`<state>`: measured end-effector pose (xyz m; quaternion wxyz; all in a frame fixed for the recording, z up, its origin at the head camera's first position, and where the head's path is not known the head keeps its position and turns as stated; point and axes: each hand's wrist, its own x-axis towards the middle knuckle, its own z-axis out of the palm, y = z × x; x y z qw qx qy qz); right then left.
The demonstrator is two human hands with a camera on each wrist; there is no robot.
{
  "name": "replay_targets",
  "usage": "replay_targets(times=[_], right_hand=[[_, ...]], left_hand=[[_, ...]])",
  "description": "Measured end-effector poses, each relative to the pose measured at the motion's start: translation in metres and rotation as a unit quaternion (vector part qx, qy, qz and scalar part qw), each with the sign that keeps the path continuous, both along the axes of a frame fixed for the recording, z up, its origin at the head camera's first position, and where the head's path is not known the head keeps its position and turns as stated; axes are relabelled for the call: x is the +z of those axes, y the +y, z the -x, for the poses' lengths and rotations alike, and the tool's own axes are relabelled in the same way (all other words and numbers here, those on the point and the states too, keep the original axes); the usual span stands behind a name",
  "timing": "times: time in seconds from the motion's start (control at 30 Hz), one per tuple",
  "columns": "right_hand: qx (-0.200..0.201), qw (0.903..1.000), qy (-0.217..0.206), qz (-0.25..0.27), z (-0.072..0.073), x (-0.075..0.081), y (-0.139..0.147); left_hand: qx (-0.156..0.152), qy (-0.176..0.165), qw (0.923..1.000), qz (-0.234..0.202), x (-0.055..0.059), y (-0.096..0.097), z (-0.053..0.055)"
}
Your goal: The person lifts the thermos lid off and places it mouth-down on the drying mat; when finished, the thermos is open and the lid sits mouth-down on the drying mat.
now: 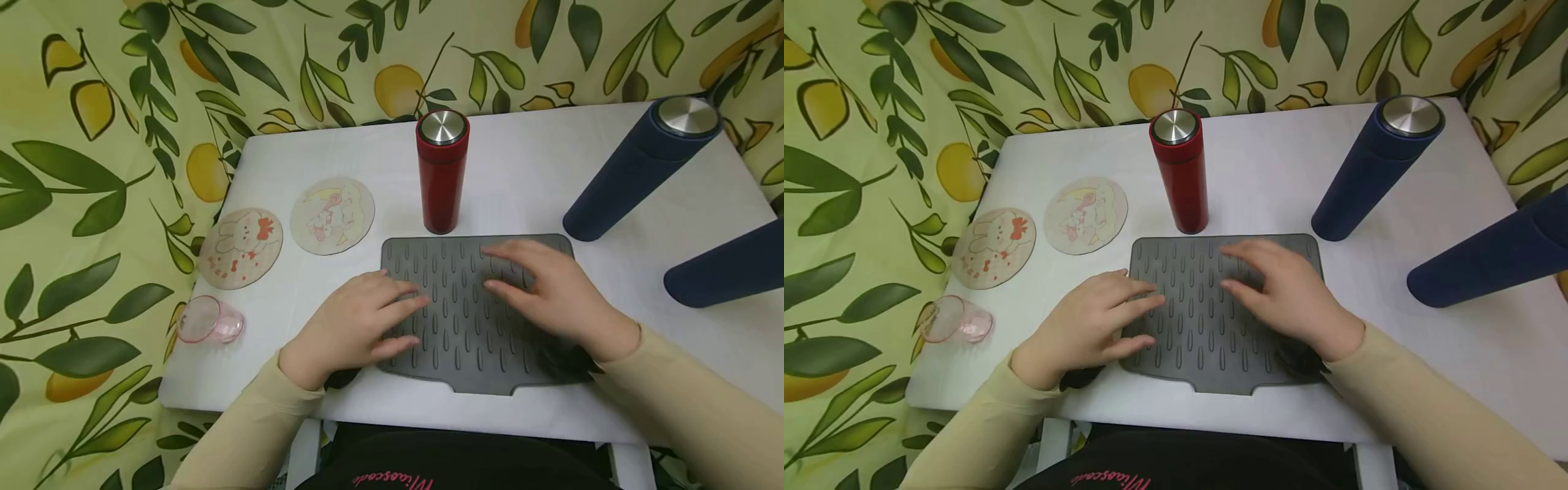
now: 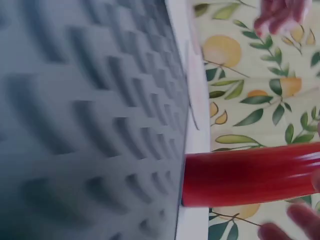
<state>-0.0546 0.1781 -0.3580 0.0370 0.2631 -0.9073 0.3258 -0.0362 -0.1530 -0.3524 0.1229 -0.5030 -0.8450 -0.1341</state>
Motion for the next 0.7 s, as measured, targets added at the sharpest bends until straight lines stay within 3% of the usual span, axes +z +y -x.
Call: replay_targets(times=[0.13, 0.27, 0.47, 0.7], right_hand=[[-0.078, 0.9875, -0.099, 0.094, 0.036, 0.004, -0.018], [-0.113, 0.9686, -0.149, 0.163, 0.069, 0.004, -0.038], [-0.126, 0.9539, -0.164, 0.218, 0.096, -0.011, -0.061], [-0.138, 0.9380, -0.154, 0.278, 0.106, -0.019, -0.079]], left_hand=[[0.017, 0.003, 0.9982, -0.057, 0.000, 0.002, 0.014], [0.051, 0.002, 0.9937, -0.100, 0.004, 0.009, 0.027], [0.115, 0.001, 0.9776, -0.176, 0.010, 0.021, 0.047], [0.151, 0.018, 0.9603, -0.234, 0.028, 0.034, 0.076]])
